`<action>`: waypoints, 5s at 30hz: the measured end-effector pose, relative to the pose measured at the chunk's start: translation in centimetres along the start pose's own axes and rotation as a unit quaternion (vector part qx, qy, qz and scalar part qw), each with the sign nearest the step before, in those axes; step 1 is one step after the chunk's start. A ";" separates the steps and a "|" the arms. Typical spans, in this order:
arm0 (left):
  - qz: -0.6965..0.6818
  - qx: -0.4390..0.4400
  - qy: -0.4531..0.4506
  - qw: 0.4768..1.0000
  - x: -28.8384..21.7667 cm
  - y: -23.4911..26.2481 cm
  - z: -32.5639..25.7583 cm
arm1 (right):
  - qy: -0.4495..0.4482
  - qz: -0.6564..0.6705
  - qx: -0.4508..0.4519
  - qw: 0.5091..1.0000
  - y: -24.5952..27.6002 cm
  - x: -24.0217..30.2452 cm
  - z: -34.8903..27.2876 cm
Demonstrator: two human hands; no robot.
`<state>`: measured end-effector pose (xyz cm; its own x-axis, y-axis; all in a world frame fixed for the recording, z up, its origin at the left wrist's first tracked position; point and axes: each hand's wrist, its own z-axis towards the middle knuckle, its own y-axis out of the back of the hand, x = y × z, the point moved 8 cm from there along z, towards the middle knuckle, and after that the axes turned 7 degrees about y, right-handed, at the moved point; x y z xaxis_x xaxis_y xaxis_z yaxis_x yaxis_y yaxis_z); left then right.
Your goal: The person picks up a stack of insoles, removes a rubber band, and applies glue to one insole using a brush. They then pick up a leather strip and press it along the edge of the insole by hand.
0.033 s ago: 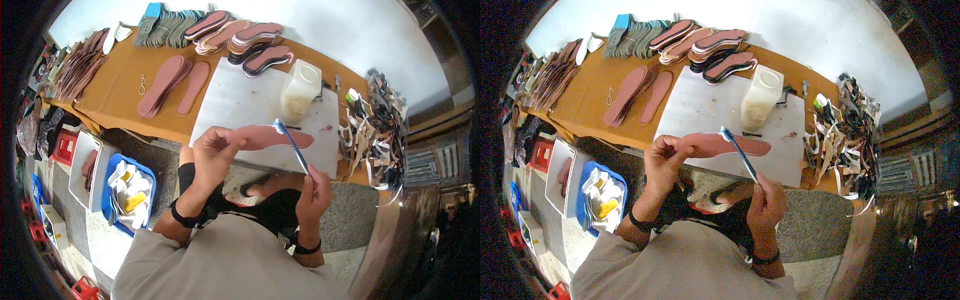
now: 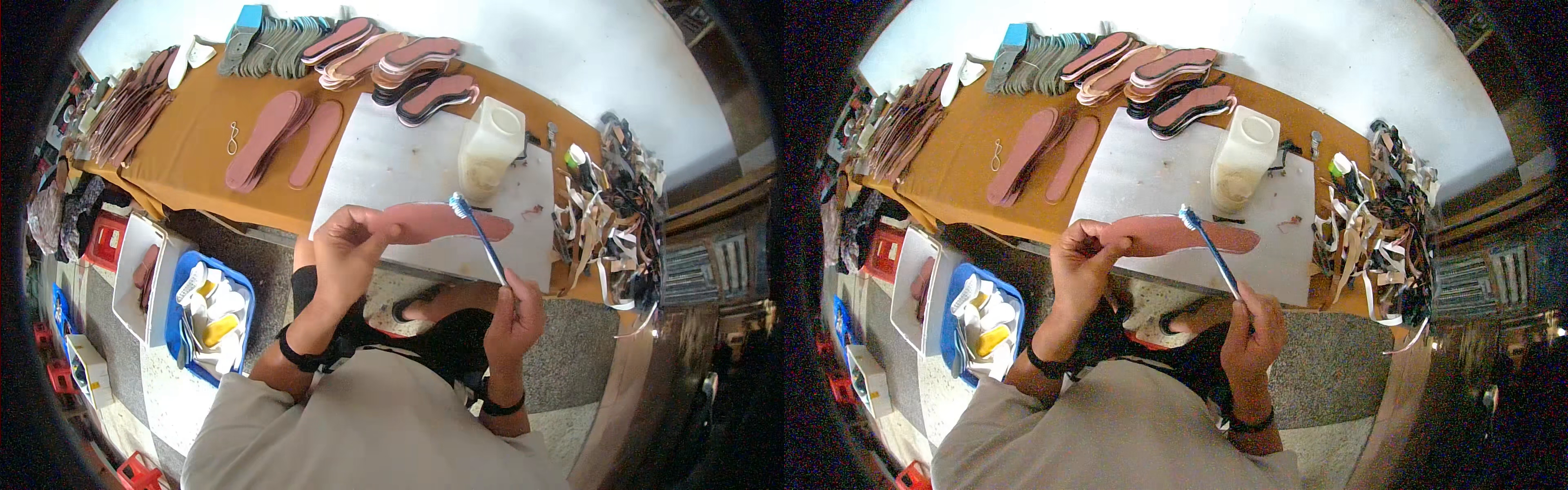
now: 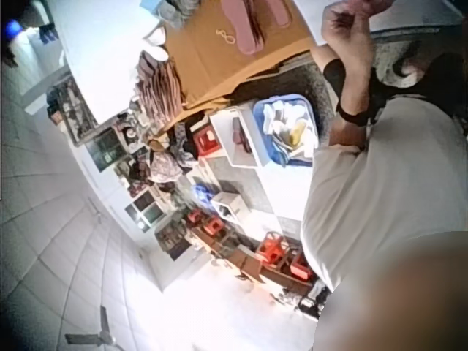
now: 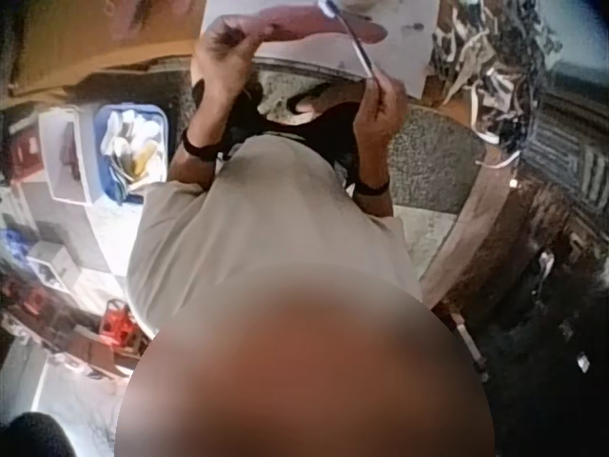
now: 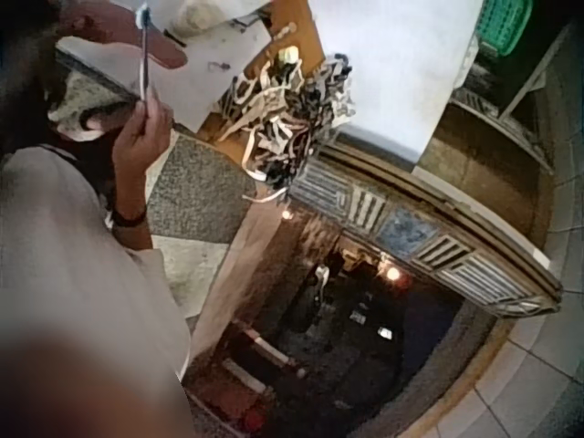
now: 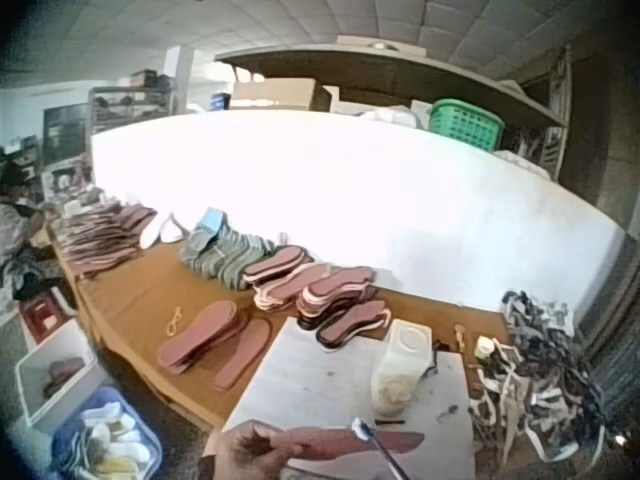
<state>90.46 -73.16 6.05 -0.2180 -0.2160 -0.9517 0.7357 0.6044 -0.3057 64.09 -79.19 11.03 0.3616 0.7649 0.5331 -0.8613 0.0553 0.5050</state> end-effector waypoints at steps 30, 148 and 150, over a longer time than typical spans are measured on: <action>0.321 0.085 -0.094 0.939 -5.1 0.6 9.6 | -0.072 0.005 -0.023 0.997 1.1 -2.5 -1.8; -0.066 0.120 0.288 0.948 4.4 2.2 0.9 | 0.008 0.063 0.043 0.997 1.3 -3.7 1.8; -0.081 0.132 0.289 0.945 4.6 2.2 0.8 | 0.016 0.077 0.057 0.995 0.9 -3.1 1.6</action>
<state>91.54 -73.44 1.03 -0.5997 0.2121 -0.7716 0.7799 0.3710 -0.5041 62.76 -82.50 10.95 0.2160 0.7787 0.5890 -0.8591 -0.1352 0.4937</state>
